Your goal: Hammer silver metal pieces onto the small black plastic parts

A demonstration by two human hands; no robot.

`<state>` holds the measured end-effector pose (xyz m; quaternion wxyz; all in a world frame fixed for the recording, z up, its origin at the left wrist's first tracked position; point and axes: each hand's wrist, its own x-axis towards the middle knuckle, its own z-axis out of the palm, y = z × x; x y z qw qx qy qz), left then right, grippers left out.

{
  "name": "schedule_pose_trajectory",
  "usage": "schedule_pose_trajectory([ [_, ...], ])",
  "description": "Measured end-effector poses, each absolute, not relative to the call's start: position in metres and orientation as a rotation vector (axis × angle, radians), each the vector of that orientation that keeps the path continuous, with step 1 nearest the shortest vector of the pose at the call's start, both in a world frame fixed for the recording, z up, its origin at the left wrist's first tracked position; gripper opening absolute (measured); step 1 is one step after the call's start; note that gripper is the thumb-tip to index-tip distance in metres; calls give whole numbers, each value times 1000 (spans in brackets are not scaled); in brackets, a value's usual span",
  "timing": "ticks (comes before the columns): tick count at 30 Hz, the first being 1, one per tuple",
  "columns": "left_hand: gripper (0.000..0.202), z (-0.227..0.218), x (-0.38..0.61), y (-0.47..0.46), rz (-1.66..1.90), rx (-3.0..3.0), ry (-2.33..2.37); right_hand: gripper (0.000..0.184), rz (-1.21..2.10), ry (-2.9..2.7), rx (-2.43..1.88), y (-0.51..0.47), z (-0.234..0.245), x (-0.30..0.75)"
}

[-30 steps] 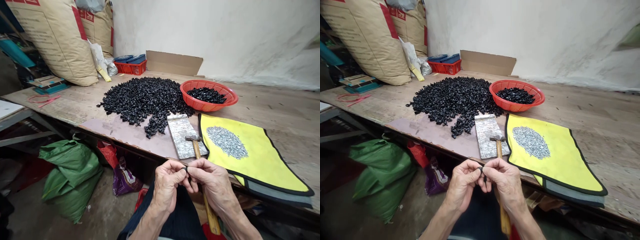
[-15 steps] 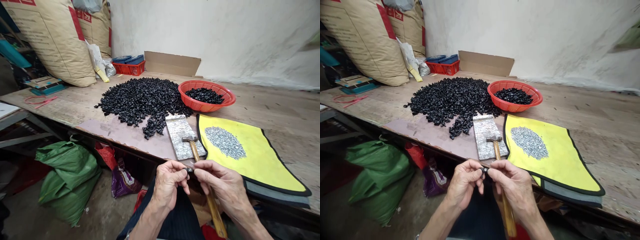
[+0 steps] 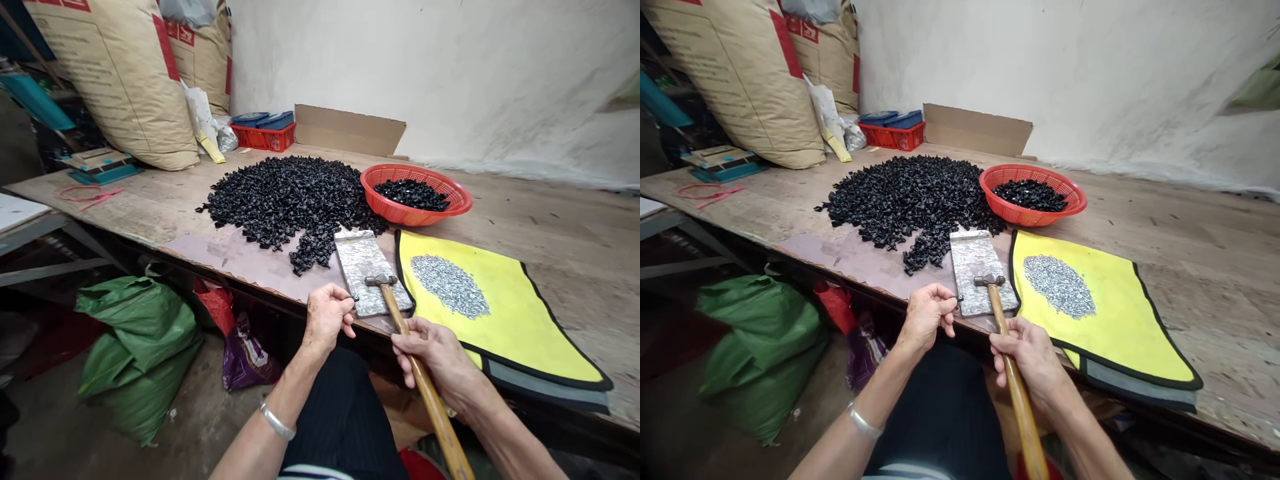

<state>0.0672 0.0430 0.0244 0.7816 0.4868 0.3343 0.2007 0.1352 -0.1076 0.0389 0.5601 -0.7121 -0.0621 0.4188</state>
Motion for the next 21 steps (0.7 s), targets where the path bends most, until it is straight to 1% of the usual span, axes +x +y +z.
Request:
schedule_pose_trajectory([
  [3,9,23,73,44,411,1125,754,21,1123,26,-1373,-113,43,139],
  [5,10,23,76,44,402,1160,769,22,1120,80,-1360,-114,44,140],
  [7,11,23,77,45,395,1172,775,23,1030,33,-1470,-115,43,137],
  [10,12,24,77,46,386,1153,768,31,832,-141,-1674,-119,41,131],
  [16,16,20,79,47,395,1059,782,29,266,-584,-2144,-129,30,126],
  [21,15,18,79,46,431,1033,787,34,-169,-900,-2344,-125,21,121],
])
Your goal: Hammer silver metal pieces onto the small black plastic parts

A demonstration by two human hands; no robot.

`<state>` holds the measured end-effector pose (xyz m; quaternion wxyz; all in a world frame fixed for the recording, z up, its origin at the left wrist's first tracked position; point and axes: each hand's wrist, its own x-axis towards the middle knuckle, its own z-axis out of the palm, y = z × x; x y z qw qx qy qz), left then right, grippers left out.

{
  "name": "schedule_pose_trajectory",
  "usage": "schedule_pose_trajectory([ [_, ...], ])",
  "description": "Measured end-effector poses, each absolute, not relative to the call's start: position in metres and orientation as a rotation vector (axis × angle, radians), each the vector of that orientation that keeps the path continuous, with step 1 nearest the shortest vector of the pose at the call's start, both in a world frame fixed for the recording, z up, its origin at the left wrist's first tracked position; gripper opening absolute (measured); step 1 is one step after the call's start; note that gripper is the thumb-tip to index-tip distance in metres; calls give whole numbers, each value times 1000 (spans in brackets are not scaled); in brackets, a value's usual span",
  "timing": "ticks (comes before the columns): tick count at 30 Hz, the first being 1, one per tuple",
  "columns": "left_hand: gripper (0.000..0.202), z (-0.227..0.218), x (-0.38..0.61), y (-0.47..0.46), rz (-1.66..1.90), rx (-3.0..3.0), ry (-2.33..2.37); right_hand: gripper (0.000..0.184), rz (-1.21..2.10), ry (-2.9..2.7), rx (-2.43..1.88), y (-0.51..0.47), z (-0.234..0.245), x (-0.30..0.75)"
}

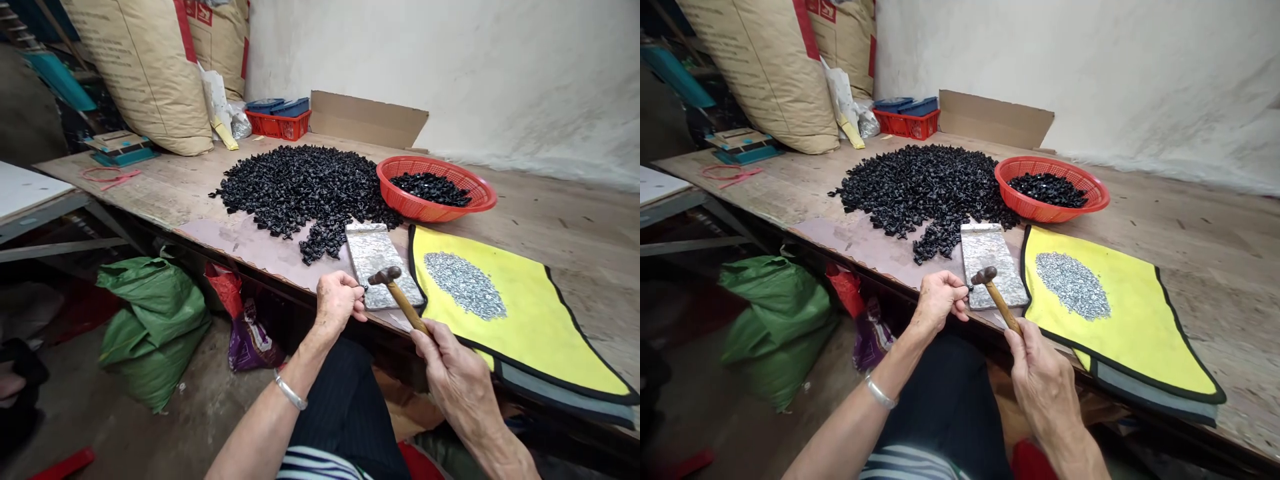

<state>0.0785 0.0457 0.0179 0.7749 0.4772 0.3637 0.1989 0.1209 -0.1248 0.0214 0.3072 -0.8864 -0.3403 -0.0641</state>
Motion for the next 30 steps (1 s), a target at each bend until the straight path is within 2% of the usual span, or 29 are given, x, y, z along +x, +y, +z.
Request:
schedule_pose_trajectory([
  [9,18,19,77,48,427,1049,796,37,-648,-1217,-2455,-119,23,119],
  [17,16,18,78,48,427,1055,782,30,-701,-1272,-2478,-115,25,117],
  [25,15,20,79,48,407,1055,806,30,-805,-1193,-2341,-120,40,112],
  [30,16,20,79,49,419,1068,807,27,-873,-1357,-2522,-113,26,112],
])
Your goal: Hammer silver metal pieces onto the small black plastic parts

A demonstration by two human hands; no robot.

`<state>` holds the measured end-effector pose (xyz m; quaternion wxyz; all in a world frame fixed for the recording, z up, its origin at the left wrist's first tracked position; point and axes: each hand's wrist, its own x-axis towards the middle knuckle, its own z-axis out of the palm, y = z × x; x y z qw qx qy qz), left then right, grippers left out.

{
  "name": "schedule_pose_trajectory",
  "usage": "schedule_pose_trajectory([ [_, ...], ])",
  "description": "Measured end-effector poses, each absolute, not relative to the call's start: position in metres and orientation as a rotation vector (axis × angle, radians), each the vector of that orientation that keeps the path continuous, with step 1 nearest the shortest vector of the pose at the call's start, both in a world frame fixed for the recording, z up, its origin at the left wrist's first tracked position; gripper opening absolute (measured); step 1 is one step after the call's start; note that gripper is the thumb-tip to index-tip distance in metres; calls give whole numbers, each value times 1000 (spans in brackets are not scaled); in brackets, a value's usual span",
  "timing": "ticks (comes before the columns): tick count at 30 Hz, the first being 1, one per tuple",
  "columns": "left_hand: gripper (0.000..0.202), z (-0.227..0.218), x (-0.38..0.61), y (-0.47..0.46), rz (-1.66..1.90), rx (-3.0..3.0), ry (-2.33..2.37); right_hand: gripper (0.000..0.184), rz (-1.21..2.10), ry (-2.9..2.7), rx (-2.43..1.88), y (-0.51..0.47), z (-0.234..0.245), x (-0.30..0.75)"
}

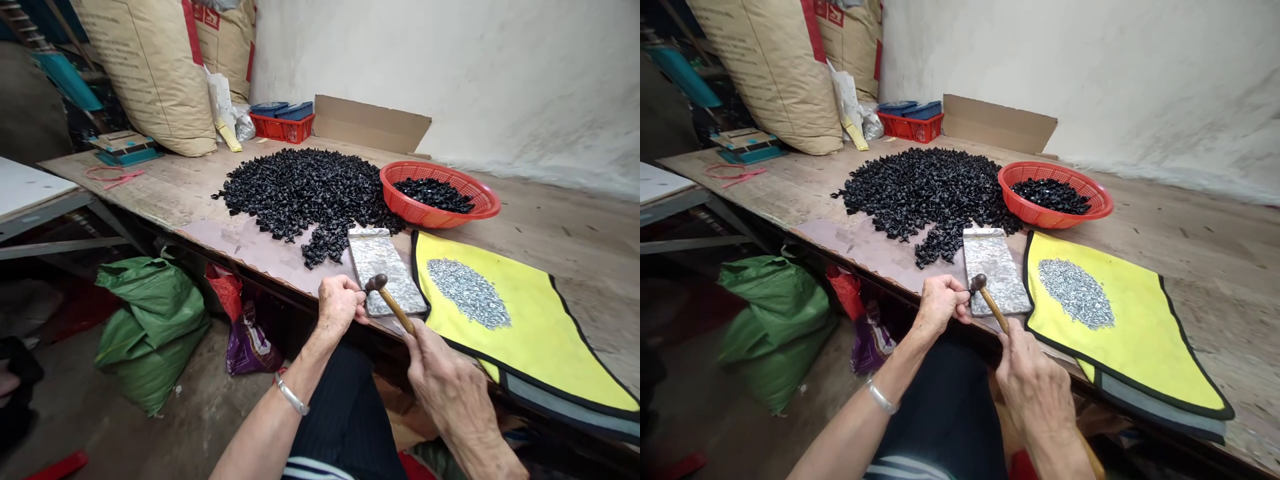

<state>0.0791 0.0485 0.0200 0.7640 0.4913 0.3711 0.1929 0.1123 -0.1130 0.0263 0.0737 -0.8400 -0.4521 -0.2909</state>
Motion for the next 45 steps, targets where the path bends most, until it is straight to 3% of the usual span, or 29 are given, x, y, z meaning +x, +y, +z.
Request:
schedule_pose_trajectory([
  [8,16,21,80,50,386,1073,824,27,-1012,-1252,-2288,-118,39,114],
  [14,18,20,81,51,404,1064,838,24,-985,-1380,-2534,-116,30,116],
  [20,18,19,82,51,403,1076,832,33,-1080,-1167,-2334,-118,52,111],
  [26,20,20,81,51,426,1077,842,24,-1016,-1342,-2584,-110,39,109],
  [31,18,21,81,51,422,1082,844,31,-1099,-1176,-2410,-114,46,109],
  [36,18,23,81,51,422,1085,854,24,-1040,-1326,-2609,-109,36,107],
  [42,18,23,82,51,429,1081,854,29,-1198,-1196,-2386,-106,44,102],
  [45,17,22,83,52,427,1083,854,25,-1154,-1250,-2518,-102,41,103],
])
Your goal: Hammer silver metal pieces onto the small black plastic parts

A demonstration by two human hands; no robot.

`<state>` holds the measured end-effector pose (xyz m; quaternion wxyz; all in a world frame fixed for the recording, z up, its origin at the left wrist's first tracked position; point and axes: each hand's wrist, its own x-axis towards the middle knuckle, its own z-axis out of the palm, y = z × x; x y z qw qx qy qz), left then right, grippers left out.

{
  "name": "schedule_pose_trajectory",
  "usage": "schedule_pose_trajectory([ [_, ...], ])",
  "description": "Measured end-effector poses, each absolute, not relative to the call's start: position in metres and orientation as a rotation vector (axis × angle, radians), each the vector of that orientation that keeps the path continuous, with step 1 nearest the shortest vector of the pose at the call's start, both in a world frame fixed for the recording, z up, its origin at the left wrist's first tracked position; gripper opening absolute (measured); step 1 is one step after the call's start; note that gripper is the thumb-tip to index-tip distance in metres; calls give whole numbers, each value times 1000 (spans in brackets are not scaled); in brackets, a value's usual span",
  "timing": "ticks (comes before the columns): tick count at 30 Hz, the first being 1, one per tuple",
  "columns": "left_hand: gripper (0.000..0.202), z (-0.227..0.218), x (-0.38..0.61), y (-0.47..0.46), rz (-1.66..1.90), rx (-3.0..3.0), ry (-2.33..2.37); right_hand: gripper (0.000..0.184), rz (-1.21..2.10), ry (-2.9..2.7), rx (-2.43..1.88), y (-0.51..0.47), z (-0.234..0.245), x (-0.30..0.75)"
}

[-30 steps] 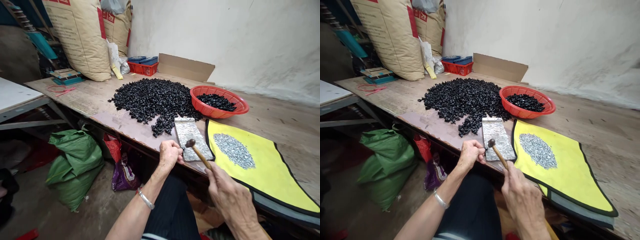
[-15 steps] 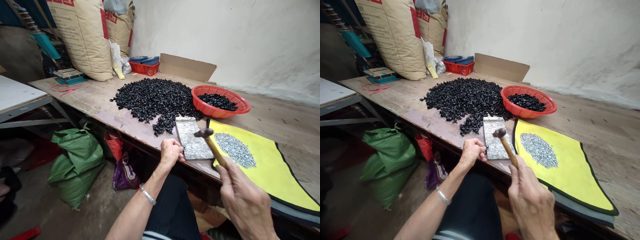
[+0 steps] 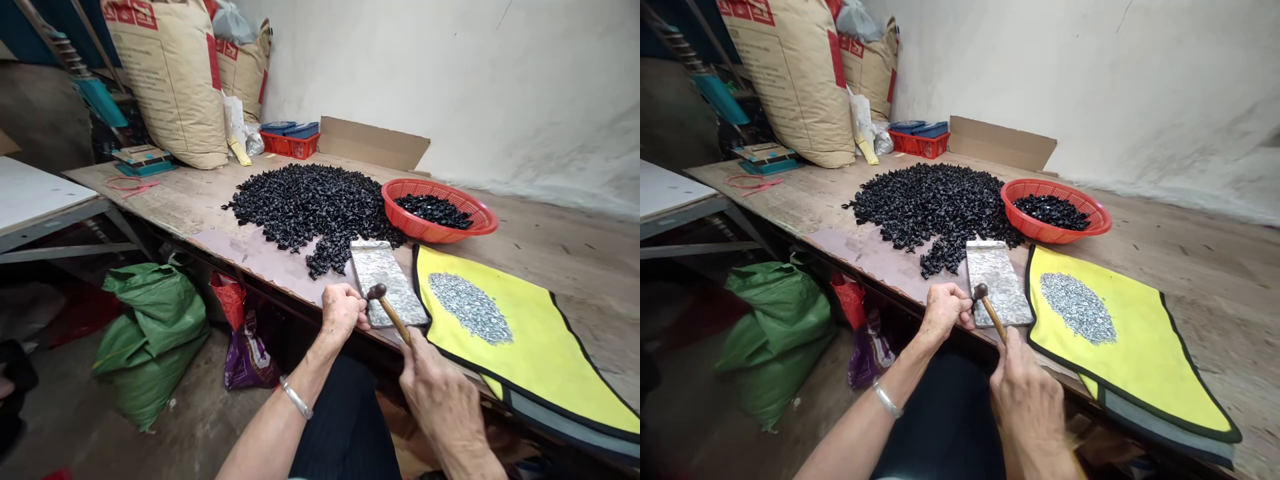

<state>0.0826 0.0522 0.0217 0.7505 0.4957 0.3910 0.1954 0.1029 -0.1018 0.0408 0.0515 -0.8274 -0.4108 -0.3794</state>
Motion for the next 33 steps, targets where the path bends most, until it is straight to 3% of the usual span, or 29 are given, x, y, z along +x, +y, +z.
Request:
schedule_pose_trajectory([
  [10,17,22,84,54,424,1102,854,27,-1099,-1212,-2453,-100,34,105],
  [17,17,24,83,54,409,1154,876,29,-510,-965,-2681,-101,30,115],
  [23,15,21,83,56,392,1258,894,27,169,-620,-2292,-123,20,149],
  [33,15,23,78,57,414,1233,798,24,452,-369,-2142,-115,19,148],
])
